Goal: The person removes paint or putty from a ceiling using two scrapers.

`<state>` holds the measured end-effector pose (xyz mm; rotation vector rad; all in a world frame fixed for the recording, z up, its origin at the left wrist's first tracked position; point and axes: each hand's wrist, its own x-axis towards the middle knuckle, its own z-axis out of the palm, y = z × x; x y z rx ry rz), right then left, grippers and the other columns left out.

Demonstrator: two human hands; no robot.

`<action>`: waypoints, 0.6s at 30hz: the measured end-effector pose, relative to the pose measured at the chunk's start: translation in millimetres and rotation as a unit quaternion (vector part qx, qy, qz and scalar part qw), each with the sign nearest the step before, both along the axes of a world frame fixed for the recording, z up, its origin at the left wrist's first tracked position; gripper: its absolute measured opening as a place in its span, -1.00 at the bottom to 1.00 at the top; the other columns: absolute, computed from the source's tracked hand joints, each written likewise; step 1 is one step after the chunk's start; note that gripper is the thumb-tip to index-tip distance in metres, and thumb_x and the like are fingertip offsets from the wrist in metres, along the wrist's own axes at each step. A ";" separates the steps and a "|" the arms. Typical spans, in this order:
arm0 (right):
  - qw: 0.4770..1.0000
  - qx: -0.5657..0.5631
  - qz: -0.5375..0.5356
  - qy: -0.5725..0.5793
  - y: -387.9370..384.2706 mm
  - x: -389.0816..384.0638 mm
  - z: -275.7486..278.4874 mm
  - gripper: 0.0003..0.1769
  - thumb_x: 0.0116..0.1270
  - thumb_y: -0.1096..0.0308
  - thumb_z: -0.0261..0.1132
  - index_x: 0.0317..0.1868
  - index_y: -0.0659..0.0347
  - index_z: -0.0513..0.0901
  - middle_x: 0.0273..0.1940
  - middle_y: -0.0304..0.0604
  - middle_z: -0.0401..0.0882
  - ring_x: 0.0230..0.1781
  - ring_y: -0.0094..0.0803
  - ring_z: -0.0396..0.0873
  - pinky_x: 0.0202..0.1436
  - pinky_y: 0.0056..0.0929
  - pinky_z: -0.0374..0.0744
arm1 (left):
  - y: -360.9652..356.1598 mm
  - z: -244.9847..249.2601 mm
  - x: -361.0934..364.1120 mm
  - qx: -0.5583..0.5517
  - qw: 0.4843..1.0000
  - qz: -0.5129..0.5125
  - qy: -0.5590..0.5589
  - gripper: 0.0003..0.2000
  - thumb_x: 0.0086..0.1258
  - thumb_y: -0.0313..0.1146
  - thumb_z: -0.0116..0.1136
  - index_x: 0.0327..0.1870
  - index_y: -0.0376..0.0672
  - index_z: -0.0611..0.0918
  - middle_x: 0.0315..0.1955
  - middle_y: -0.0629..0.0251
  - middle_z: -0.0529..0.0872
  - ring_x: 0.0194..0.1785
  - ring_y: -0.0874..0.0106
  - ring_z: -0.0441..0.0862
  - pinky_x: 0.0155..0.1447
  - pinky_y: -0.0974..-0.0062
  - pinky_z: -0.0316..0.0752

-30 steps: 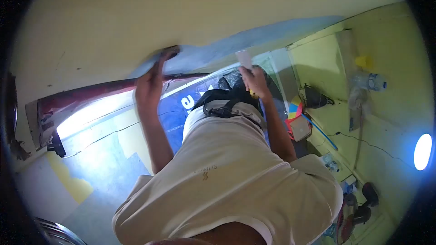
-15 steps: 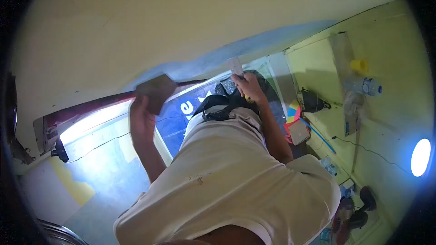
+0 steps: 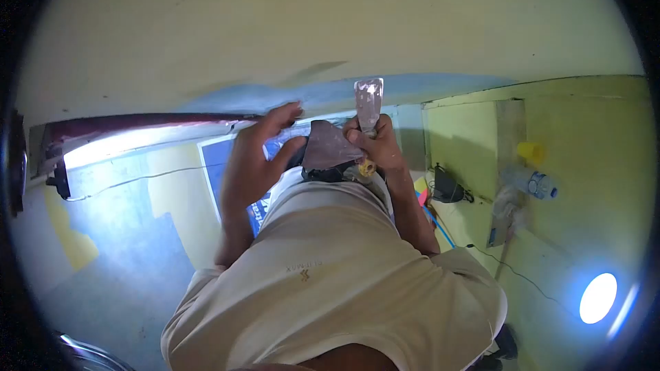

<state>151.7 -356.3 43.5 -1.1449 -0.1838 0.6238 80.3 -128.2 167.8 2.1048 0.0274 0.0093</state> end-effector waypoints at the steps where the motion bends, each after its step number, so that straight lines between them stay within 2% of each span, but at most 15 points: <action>1: 1.000 0.011 -0.014 -0.006 1.4 -0.1 1.9 -0.72 0.21 0.28 0.49 -0.35 0.34 0.64 -0.49 -0.24 0.58 -0.66 -0.62 0.45 -0.65 -0.61 0.40 | -1.0 24.4 0.8 -0.015 0.998 0.033 -0.042 -0.59 0.34 -0.41 0.23 0.21 -0.22 0.52 -0.06 0.00 0.73 -0.02 0.09 0.73 0.02 0.30 0.60; 2: 0.999 0.023 -0.027 -0.014 2.7 1.7 3.0 -0.71 0.21 0.28 0.49 -0.34 0.34 0.64 -0.50 -0.23 0.57 -0.68 -0.62 0.44 -0.68 -0.62 0.39 | -2.2 56.3 -2.0 -0.062 0.996 0.039 -0.056 -0.58 0.33 -0.44 0.22 0.23 -0.24 0.52 -0.10 0.04 0.75 -0.11 0.22 0.77 -0.03 0.36 0.62; 3: 1.000 0.018 -0.010 -0.004 2.4 4.0 3.0 -0.71 0.20 0.28 0.50 -0.33 0.34 0.63 -0.49 -0.22 0.58 -0.68 -0.62 0.44 -0.67 -0.62 0.39 | -5.0 83.3 -8.0 -0.124 0.983 0.024 -0.135 -0.58 0.28 -0.51 0.24 0.20 -0.28 0.54 -0.20 0.10 0.77 -0.22 0.35 0.77 -0.08 0.40 0.63; 5: 1.000 0.009 0.024 0.018 -3.1 9.3 0.2 -0.71 0.20 0.28 0.50 -0.32 0.35 0.63 -0.48 -0.20 0.58 -0.67 -0.63 0.45 -0.67 -0.62 0.40 | -20.7 109.8 -21.4 -0.317 0.927 -0.032 -0.200 -0.70 0.22 -0.60 0.25 0.00 -0.29 0.58 -0.38 0.14 0.76 -0.38 0.39 0.72 -0.28 0.42 0.65; 6: 0.999 0.011 0.027 0.020 -1.8 10.6 0.2 -0.71 0.19 0.29 0.50 -0.31 0.35 0.63 -0.47 -0.20 0.59 -0.67 -0.63 0.45 -0.67 -0.62 0.40 | -18.6 114.6 -21.3 -0.315 0.911 -0.114 -0.240 -0.77 0.24 -0.58 0.26 -0.08 -0.25 0.58 -0.46 0.14 0.75 -0.48 0.37 0.70 -0.40 0.40 0.66; 8: 0.999 0.015 0.027 0.023 -1.4 10.6 1.4 -0.72 0.19 0.30 0.50 -0.30 0.34 0.63 -0.47 -0.19 0.59 -0.67 -0.63 0.44 -0.67 -0.62 0.40 | -33.4 117.8 -23.6 -0.310 0.882 -0.132 -0.330 -0.92 0.29 -0.53 0.24 -0.27 -0.18 0.59 -0.56 0.16 0.74 -0.60 0.37 0.66 -0.52 0.42 0.67; 10: 0.999 -0.008 0.032 0.019 -2.8 10.5 3.5 -0.73 0.20 0.32 0.49 -0.28 0.34 0.64 -0.47 -0.20 0.60 -0.67 -0.63 0.44 -0.67 -0.62 0.40 | -46.7 124.7 -25.0 -0.286 0.889 -0.087 -0.346 -0.94 0.34 -0.47 0.20 -0.37 -0.15 0.60 -0.59 0.21 0.73 -0.64 0.41 0.62 -0.53 0.47 0.64; 13: 0.999 -0.013 0.038 0.011 -2.6 12.6 5.2 -0.75 0.21 0.34 0.48 -0.26 0.35 0.65 -0.49 -0.22 0.60 -0.67 -0.64 0.45 -0.67 -0.62 0.41 | -42.0 143.5 -27.5 -0.235 0.928 -0.109 -0.267 -0.87 0.40 -0.40 0.15 -0.40 -0.16 0.62 -0.60 0.26 0.72 -0.67 0.45 0.59 -0.56 0.54 0.60; 15: 0.999 -0.006 0.042 0.000 -3.4 14.1 -1.5 -0.75 0.23 0.33 0.47 -0.26 0.35 0.64 -0.49 -0.23 0.60 -0.67 -0.63 0.45 -0.66 -0.61 0.42 | -46.3 150.2 -24.2 -0.221 0.937 -0.094 -0.253 -0.85 0.40 -0.40 0.14 -0.43 -0.17 0.66 -0.58 0.27 0.74 -0.68 0.47 0.58 -0.58 0.56 0.58; 18: 0.999 -0.012 0.039 -0.018 -4.7 15.9 -9.5 -0.75 0.25 0.31 0.46 -0.28 0.35 0.65 -0.48 -0.22 0.60 -0.64 -0.63 0.46 -0.63 -0.61 0.43 | -44.5 140.2 -17.1 -0.161 0.938 -0.093 -0.292 -0.91 0.27 -0.42 0.21 -0.42 -0.18 0.70 -0.63 0.29 0.70 -0.71 0.50 0.54 -0.62 0.57 0.46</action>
